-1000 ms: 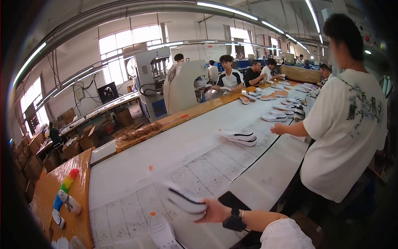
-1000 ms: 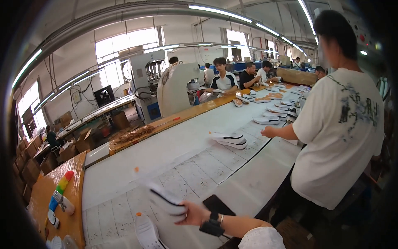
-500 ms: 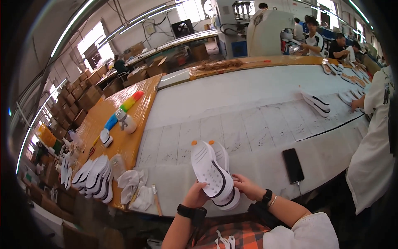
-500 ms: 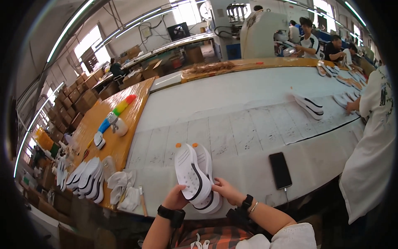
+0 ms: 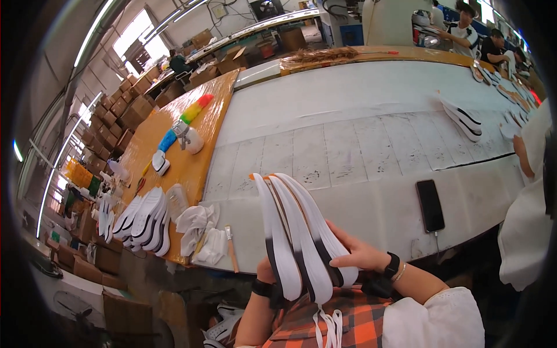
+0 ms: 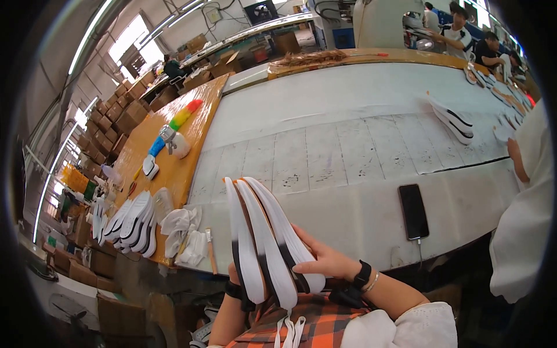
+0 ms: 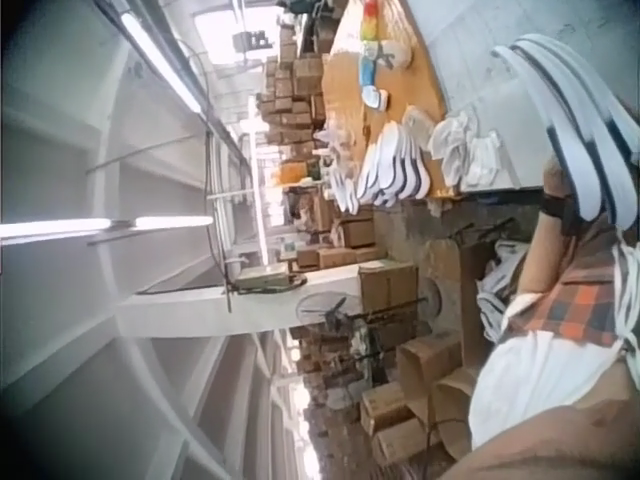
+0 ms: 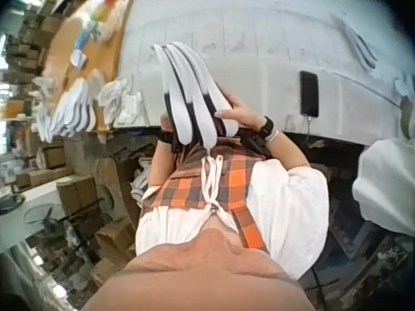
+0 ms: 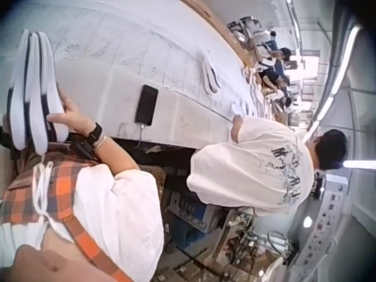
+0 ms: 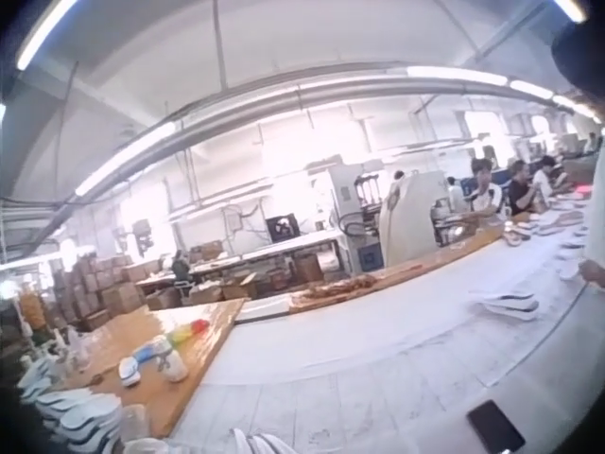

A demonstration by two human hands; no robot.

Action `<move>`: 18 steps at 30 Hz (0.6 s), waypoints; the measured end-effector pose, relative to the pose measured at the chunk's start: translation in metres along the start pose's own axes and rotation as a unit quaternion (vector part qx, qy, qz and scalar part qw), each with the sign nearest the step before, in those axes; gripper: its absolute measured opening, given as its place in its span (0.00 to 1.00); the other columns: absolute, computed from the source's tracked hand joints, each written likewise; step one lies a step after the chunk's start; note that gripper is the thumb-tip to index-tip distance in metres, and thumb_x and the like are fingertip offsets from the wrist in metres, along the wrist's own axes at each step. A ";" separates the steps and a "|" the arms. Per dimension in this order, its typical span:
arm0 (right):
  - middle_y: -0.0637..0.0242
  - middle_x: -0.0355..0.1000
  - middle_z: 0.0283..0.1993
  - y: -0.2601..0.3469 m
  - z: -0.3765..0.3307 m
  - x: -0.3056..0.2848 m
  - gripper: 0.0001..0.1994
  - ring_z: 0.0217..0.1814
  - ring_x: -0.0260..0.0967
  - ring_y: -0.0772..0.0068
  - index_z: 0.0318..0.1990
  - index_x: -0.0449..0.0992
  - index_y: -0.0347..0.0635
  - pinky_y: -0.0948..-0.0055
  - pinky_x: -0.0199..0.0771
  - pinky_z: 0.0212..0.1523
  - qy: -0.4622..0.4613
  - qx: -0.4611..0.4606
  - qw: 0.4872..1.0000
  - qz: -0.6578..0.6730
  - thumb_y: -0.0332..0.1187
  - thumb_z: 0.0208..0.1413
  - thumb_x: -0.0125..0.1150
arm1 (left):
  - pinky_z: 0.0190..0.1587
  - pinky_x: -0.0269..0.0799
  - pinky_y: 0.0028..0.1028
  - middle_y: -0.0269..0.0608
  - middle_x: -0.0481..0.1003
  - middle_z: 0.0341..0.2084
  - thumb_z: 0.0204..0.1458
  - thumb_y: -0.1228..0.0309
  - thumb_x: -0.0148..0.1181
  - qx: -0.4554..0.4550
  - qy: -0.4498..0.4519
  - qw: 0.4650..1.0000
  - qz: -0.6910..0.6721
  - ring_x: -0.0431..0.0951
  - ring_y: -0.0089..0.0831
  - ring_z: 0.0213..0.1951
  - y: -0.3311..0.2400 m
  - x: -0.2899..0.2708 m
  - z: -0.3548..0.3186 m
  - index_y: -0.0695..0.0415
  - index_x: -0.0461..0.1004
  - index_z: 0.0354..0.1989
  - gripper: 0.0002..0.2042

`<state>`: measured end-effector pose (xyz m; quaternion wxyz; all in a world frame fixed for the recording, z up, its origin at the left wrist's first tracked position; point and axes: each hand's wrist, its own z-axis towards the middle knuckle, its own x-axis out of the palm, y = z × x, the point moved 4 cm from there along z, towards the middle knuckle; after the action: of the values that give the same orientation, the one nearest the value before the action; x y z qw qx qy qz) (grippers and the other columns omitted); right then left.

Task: The person picks up shoe soles from a conveyor table, stacks and aligns them by hand, and places them into a box.

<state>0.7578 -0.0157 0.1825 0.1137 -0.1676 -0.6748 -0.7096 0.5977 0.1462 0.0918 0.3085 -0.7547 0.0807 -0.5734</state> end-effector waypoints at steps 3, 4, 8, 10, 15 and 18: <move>0.61 0.40 0.66 0.011 -0.003 0.014 0.45 0.66 0.41 0.71 0.65 0.34 0.44 0.70 0.45 0.62 -0.005 0.001 1.000 0.006 0.30 0.45 0.61 | 0.44 0.70 0.36 0.46 0.71 0.41 0.48 0.73 0.47 0.015 -0.030 0.998 -0.057 0.72 0.39 0.42 -0.008 0.002 -0.005 0.64 0.65 0.47 0.16; 0.61 0.41 0.66 0.012 -0.002 0.017 0.45 0.65 0.42 0.70 0.65 0.34 0.45 0.70 0.46 0.62 -0.009 0.003 1.000 0.012 0.31 0.44 0.60 | 0.44 0.70 0.36 0.46 0.71 0.41 0.48 0.73 0.47 0.018 -0.039 0.998 -0.036 0.72 0.39 0.42 -0.008 0.002 -0.007 0.64 0.65 0.47 0.16; 0.62 0.46 0.64 -0.007 -0.014 0.009 0.45 0.63 0.50 0.66 0.65 0.37 0.52 0.67 0.53 0.60 -0.016 0.054 0.953 0.297 0.36 0.41 0.60 | 0.44 0.69 0.35 0.45 0.71 0.41 0.49 0.73 0.48 0.023 -0.067 0.996 0.055 0.72 0.38 0.42 -0.009 0.007 -0.010 0.64 0.65 0.47 0.16; 0.63 0.46 0.64 -0.016 -0.018 0.009 0.46 0.62 0.50 0.66 0.65 0.37 0.51 0.66 0.53 0.59 -0.002 0.053 0.942 0.331 0.36 0.40 0.61 | 0.44 0.69 0.35 0.45 0.71 0.41 0.49 0.73 0.48 0.022 -0.082 0.991 0.100 0.72 0.37 0.42 -0.008 0.007 -0.013 0.64 0.65 0.48 0.16; 0.64 0.45 0.65 -0.026 -0.014 0.016 0.47 0.64 0.48 0.68 0.65 0.36 0.50 0.67 0.49 0.61 -0.004 0.040 0.967 0.251 0.34 0.39 0.62 | 0.44 0.69 0.35 0.44 0.70 0.42 0.49 0.73 0.49 0.004 -0.109 0.974 0.197 0.72 0.36 0.42 -0.008 0.006 -0.018 0.63 0.65 0.48 0.16; 0.64 0.46 0.64 -0.024 -0.007 0.020 0.47 0.64 0.47 0.68 0.65 0.39 0.49 0.67 0.48 0.62 -0.003 0.035 0.981 0.192 0.33 0.39 0.64 | 0.44 0.69 0.34 0.44 0.70 0.42 0.49 0.73 0.50 -0.002 -0.129 0.961 0.245 0.72 0.36 0.42 -0.010 0.004 -0.025 0.63 0.65 0.48 0.16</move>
<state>0.7299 -0.0194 0.1676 0.2519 -0.2923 -0.6546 -0.6501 0.5740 0.1431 0.1041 0.4461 -0.7797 0.2239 -0.3781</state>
